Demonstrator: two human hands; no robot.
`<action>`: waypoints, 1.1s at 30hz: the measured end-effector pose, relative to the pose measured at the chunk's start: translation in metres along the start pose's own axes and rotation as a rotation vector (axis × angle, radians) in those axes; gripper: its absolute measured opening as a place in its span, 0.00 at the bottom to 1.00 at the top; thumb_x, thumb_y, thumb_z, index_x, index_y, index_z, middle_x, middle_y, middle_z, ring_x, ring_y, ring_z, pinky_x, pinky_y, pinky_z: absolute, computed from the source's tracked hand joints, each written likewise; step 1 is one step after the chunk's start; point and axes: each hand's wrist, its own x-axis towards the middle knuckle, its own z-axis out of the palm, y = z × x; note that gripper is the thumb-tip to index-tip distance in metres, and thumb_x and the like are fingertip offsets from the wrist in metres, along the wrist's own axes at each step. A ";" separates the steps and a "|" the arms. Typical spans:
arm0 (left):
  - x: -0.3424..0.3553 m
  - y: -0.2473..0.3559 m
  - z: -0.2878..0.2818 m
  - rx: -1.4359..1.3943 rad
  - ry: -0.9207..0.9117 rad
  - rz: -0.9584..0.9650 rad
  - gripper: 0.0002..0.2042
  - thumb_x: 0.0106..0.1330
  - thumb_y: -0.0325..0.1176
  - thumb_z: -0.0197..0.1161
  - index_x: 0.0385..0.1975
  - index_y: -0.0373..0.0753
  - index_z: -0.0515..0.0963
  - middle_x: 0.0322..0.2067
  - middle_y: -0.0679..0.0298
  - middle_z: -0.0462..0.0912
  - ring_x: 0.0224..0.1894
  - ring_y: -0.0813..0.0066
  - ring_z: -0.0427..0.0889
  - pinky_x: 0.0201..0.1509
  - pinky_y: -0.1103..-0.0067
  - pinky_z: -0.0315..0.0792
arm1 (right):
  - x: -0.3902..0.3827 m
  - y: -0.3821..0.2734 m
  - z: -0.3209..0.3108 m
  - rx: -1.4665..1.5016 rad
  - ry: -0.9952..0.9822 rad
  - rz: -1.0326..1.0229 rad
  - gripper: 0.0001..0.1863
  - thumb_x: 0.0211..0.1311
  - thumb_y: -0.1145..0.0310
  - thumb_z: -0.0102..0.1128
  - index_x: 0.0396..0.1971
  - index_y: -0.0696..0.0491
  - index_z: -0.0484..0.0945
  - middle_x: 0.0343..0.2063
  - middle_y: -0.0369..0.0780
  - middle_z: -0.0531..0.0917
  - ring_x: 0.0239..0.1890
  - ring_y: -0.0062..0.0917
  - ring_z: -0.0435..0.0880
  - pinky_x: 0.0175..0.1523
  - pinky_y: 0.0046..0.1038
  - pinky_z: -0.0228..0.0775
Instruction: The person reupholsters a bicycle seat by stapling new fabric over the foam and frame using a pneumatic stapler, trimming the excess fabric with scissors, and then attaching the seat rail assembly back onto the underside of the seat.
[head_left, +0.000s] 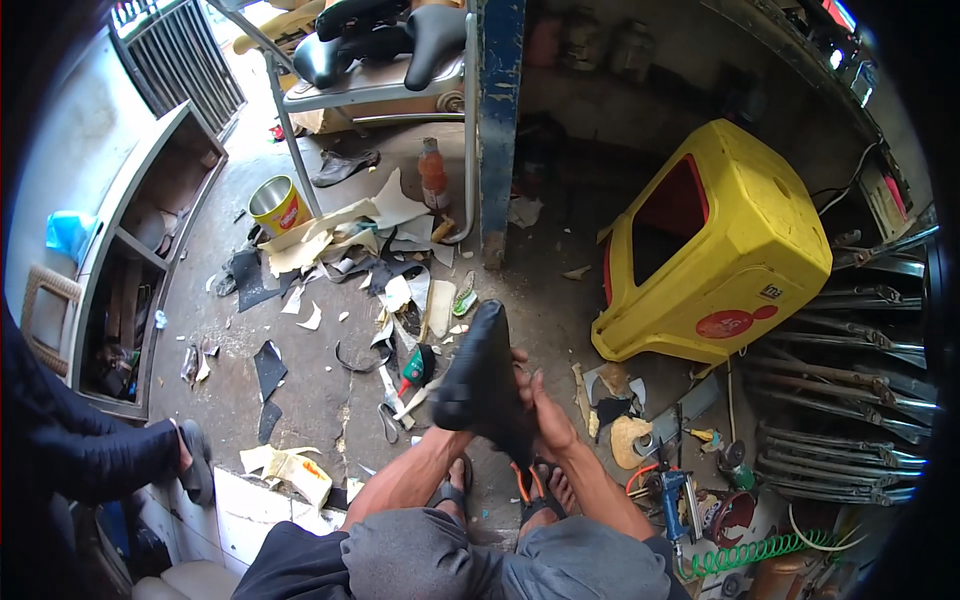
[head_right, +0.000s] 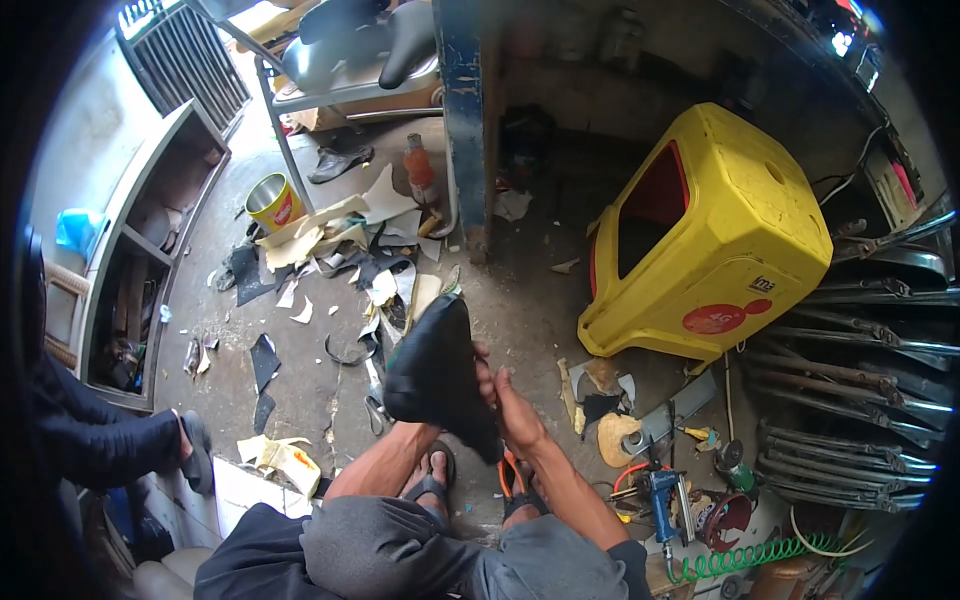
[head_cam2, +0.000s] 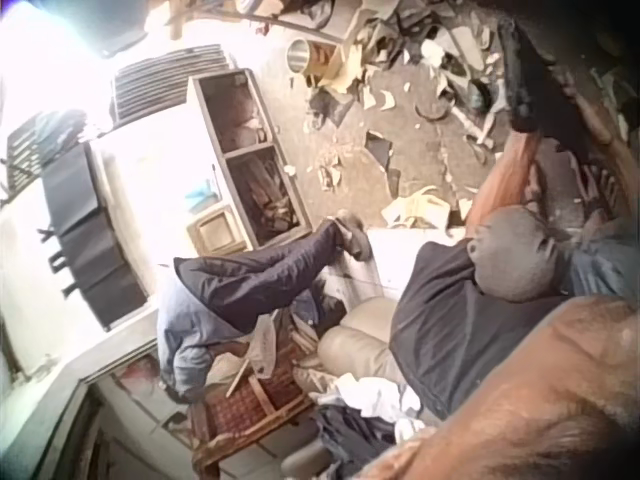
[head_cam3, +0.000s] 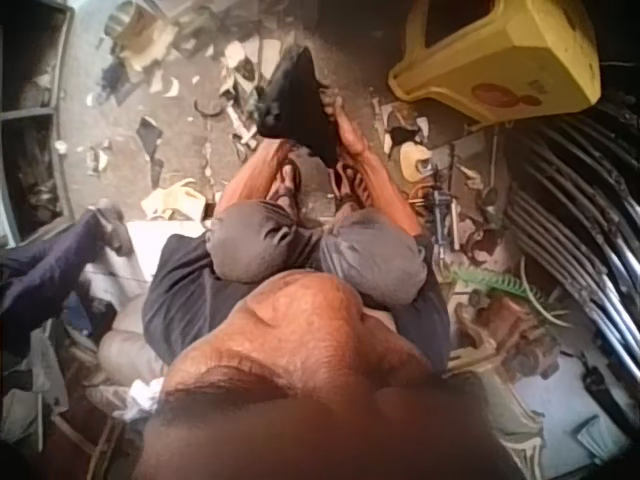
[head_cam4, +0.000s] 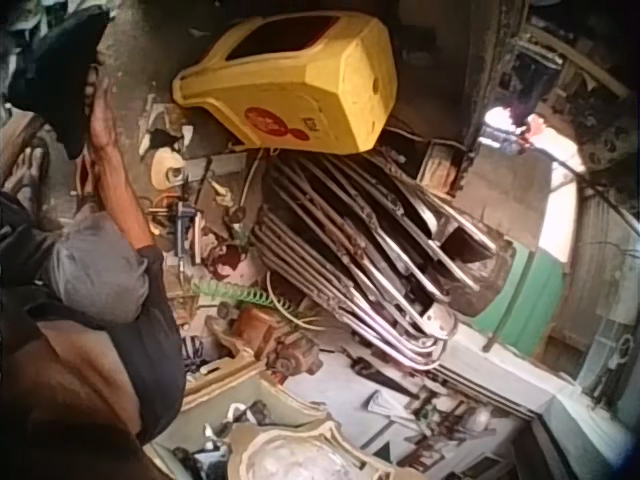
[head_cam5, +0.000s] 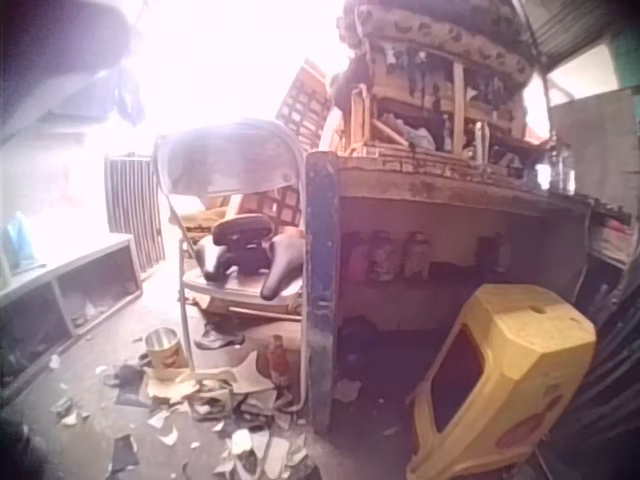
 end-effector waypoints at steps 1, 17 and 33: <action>0.002 0.005 0.000 0.041 -0.001 0.030 0.23 0.77 0.40 0.55 0.65 0.35 0.66 0.47 0.49 0.82 0.51 0.50 0.85 0.58 0.51 0.80 | -0.004 -0.009 0.008 -0.035 0.067 0.034 0.42 0.76 0.32 0.29 0.68 0.53 0.69 0.55 0.40 0.82 0.55 0.24 0.80 0.59 0.28 0.71; -0.021 0.005 0.037 0.698 0.733 0.129 0.36 0.75 0.67 0.44 0.55 0.34 0.78 0.44 0.60 0.86 0.44 0.74 0.85 0.48 0.76 0.79 | -0.015 -0.089 0.030 -1.510 0.605 -0.470 0.29 0.77 0.44 0.45 0.42 0.55 0.83 0.33 0.50 0.87 0.39 0.48 0.87 0.47 0.45 0.76; -0.022 -0.051 0.062 1.259 0.634 0.241 0.35 0.83 0.56 0.35 0.36 0.29 0.81 0.22 0.73 0.72 0.26 0.82 0.65 0.31 0.77 0.63 | 0.011 -0.098 0.045 -1.187 0.492 -0.328 0.30 0.77 0.44 0.40 0.44 0.52 0.87 0.44 0.49 0.88 0.53 0.48 0.84 0.59 0.44 0.73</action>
